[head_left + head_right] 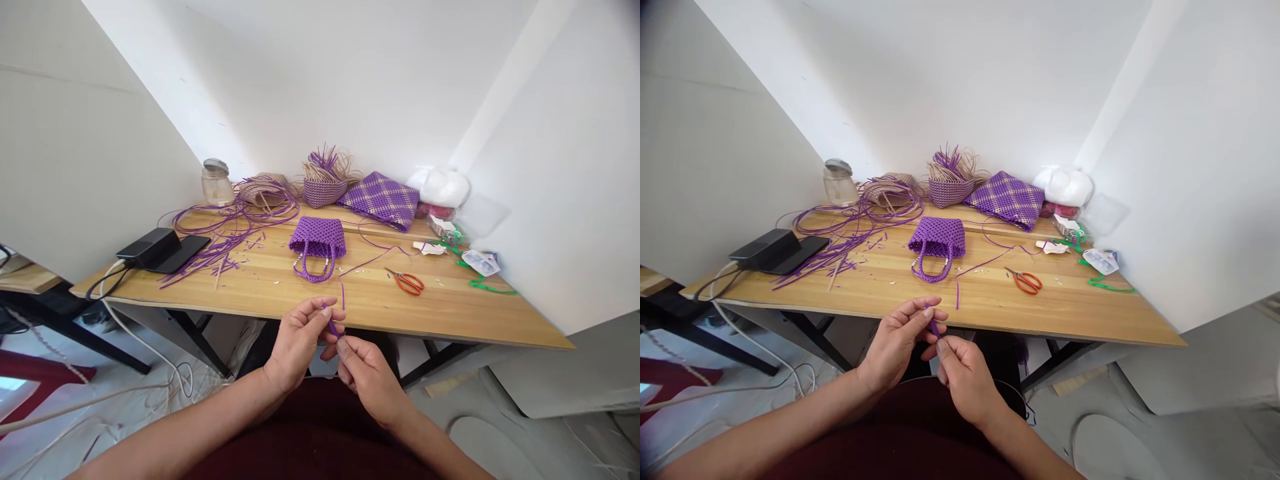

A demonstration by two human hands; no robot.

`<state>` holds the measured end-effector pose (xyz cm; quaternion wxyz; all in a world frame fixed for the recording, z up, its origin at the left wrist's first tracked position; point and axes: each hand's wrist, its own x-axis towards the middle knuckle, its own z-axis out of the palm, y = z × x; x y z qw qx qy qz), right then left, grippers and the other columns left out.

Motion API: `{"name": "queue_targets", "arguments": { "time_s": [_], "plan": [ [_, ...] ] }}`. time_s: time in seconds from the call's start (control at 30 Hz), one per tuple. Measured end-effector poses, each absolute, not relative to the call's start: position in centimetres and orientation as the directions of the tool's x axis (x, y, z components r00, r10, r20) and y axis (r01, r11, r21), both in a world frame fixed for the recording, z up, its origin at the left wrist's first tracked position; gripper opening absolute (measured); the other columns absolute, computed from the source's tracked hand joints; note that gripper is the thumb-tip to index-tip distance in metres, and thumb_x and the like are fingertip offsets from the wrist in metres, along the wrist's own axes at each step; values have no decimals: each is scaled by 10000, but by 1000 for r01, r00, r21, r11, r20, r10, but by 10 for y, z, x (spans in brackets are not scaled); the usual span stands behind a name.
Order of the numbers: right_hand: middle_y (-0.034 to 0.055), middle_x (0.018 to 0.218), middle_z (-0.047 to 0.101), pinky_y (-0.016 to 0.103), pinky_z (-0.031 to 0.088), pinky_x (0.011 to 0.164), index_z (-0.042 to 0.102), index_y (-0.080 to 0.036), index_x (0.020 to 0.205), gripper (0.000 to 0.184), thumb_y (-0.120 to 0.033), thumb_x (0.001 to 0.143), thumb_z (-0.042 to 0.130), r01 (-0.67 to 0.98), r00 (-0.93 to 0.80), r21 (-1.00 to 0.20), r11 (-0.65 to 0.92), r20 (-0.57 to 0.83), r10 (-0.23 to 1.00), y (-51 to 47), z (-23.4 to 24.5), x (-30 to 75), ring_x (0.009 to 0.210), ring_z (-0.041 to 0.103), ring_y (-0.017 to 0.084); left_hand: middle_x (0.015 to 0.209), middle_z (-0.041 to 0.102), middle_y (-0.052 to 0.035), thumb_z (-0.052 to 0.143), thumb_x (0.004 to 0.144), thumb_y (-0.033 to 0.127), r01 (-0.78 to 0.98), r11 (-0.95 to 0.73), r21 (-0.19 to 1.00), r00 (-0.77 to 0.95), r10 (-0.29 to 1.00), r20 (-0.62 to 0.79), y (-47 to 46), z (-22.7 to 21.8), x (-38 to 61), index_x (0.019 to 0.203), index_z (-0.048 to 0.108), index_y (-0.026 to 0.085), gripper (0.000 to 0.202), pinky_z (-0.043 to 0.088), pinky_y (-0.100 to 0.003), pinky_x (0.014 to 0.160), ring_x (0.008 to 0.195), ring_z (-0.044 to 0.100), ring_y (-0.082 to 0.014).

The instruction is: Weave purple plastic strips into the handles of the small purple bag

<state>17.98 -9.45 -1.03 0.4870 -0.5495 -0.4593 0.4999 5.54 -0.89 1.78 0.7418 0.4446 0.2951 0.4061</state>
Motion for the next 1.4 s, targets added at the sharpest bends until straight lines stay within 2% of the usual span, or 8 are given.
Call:
{"name": "queue_targets", "arguments": {
  "time_s": [0.23,0.43,0.53,0.67,0.8,1.1,1.23,1.4],
  "plan": [
    [-39,570,443,244,203,449,634,-131,840,417,-502,966,494,-52,44,-986,-158,-160,986,-87,-1,175,444,320,68,924,740,-111,697,834,324,-322,344,882,459,871,-172,4,16,56,1153,655,127,378,514,-181,573,806,690,-166],
    [-44,563,409,241,193,468,618,-133,823,437,-538,945,509,-105,20,-980,-170,-173,985,-77,-5,176,482,273,72,886,742,-119,705,830,349,-298,331,895,488,859,-155,11,8,56,1063,683,101,340,440,-162,493,632,621,-103],
    [-55,558,362,238,185,466,598,-146,778,469,-576,943,504,-62,64,-990,-129,-132,989,-69,-9,184,486,259,71,913,740,-134,691,846,348,-269,345,899,518,839,-167,27,11,60,1090,678,98,349,479,-182,559,751,663,-143],
    [-70,559,346,227,160,454,569,-166,778,470,-620,899,550,-137,244,-987,-84,-116,963,-48,-6,210,467,232,60,995,714,-104,632,863,160,-381,320,867,392,906,-162,79,20,84,1015,674,97,171,519,-227,803,862,670,-124],
    [-68,595,393,219,159,444,550,-179,773,483,-653,816,633,-187,430,-982,-18,-98,897,-10,6,244,454,246,48,764,650,-7,654,752,-13,-341,324,882,287,930,-230,134,22,128,894,639,118,194,469,-186,711,637,589,-55],
    [4,703,635,254,337,505,706,-175,848,268,-422,790,622,176,435,-983,-55,27,900,95,0,285,502,423,103,655,626,-9,663,865,265,-318,412,854,334,892,-305,168,4,175,814,534,160,173,487,-245,509,507,608,-128],
    [1,768,683,286,442,662,723,-196,906,181,-295,791,624,482,451,-876,-14,234,862,129,7,292,650,561,145,637,625,-7,690,844,276,-343,400,850,299,904,-305,174,-7,168,788,532,156,206,460,-217,432,427,571,-108],
    [22,917,703,321,486,773,732,-217,984,203,-239,794,666,559,348,-826,77,318,882,148,4,301,790,620,168,696,658,-24,678,848,242,-362,429,828,367,882,-297,174,-13,162,813,556,139,163,486,-206,457,451,581,-93]
  ]
}}
